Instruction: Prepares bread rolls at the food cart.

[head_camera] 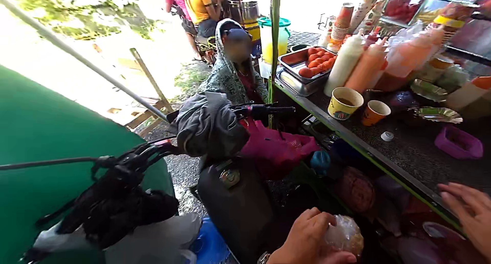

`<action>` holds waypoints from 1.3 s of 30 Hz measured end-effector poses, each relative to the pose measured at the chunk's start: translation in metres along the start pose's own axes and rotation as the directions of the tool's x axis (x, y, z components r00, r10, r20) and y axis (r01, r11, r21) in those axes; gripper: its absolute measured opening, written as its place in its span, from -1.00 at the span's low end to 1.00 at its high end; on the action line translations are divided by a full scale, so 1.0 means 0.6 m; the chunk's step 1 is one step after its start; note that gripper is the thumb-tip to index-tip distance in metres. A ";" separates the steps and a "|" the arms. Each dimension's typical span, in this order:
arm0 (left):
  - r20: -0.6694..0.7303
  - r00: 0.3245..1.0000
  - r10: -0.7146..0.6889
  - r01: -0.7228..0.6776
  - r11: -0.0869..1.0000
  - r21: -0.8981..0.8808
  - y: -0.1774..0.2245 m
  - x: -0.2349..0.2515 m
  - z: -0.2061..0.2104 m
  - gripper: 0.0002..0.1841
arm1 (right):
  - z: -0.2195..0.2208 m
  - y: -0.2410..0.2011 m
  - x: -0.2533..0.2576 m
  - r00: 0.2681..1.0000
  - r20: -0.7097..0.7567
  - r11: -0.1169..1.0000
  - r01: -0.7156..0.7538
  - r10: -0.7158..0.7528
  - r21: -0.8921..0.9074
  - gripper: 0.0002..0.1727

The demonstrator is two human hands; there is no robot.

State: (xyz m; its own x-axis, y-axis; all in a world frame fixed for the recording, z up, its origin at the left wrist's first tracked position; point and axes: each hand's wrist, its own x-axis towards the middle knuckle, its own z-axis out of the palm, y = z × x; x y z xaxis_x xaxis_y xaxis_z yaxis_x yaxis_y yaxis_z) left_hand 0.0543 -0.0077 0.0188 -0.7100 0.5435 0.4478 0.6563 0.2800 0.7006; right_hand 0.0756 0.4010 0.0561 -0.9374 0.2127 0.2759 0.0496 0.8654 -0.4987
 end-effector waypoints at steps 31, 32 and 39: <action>-0.250 0.957 -0.144 0.175 0.978 0.109 -0.040 -0.119 -0.088 -0.79 | 0.285 -0.362 -0.107 0.779 0.251 0.539 0.129 -0.574 0.833 -0.65; -0.245 0.959 -0.145 0.178 0.977 0.116 -0.046 -0.126 -0.084 -0.78 | 0.290 -0.362 -0.111 0.776 0.265 0.549 0.123 -0.572 0.827 -0.69; -0.083 0.979 -0.184 0.183 0.983 -0.016 -0.062 -0.127 -0.085 -0.58 | 0.325 -0.351 -0.122 0.871 0.209 0.568 0.093 -0.444 0.818 -0.83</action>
State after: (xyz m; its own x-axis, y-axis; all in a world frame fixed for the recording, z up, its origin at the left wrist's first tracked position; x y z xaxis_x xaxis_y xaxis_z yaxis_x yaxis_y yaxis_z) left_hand 0.0712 -0.0999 -0.0133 -0.8372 0.4150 0.3561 0.5110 0.3619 0.7797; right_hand 0.0669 0.1147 -0.0191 -0.9108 -0.2936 0.2901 -0.3413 0.1405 -0.9294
